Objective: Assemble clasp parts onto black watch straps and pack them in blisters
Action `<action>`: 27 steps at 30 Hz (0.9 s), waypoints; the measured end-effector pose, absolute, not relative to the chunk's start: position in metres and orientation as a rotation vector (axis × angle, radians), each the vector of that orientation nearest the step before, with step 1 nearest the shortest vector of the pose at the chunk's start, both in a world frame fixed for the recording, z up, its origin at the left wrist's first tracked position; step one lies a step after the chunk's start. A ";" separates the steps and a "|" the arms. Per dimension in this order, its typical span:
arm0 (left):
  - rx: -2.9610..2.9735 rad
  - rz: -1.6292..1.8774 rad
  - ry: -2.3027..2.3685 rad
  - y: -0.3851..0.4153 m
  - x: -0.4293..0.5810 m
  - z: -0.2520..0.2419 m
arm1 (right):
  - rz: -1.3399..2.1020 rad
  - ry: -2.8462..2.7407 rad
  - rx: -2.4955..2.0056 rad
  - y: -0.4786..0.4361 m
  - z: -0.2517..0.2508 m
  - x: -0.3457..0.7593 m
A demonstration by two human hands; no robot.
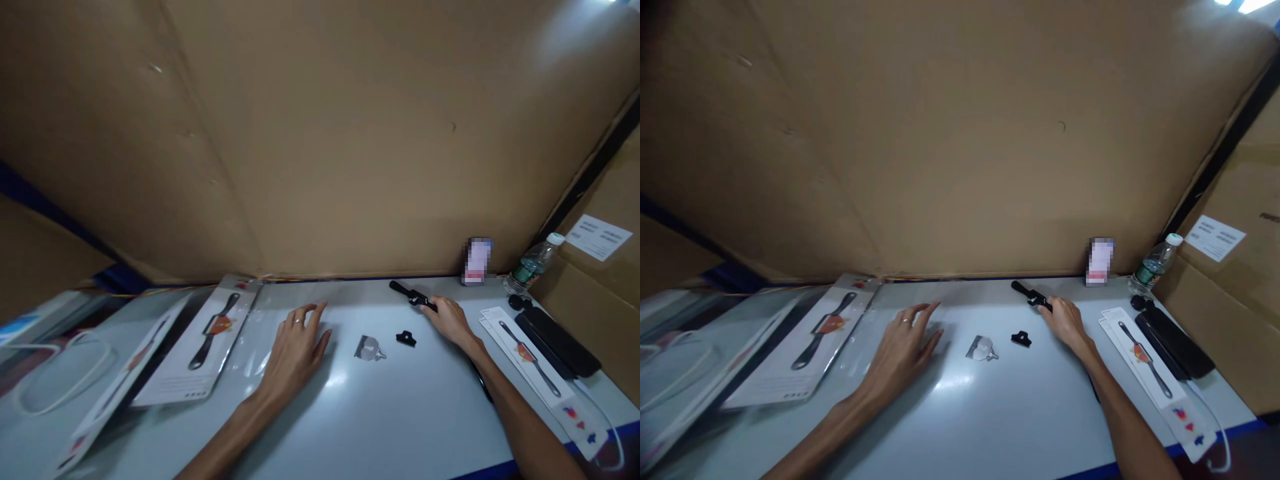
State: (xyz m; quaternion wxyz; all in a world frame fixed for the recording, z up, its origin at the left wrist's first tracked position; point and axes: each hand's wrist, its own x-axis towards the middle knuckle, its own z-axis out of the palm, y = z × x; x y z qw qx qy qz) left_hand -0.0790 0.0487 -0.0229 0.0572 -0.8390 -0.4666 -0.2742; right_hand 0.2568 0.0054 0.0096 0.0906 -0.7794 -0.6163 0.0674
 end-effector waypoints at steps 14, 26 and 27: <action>-2.445 -0.304 -1.763 0.053 -0.082 -0.024 | 0.078 -1.951 -2.431 0.001 0.010 0.259; -2.338 -0.230 -1.959 0.059 -0.080 -0.008 | 0.099 -2.016 -2.450 0.001 0.006 0.250; -2.347 -0.240 -1.963 0.060 -0.080 -0.008 | 0.121 -2.019 -2.450 0.001 0.005 0.251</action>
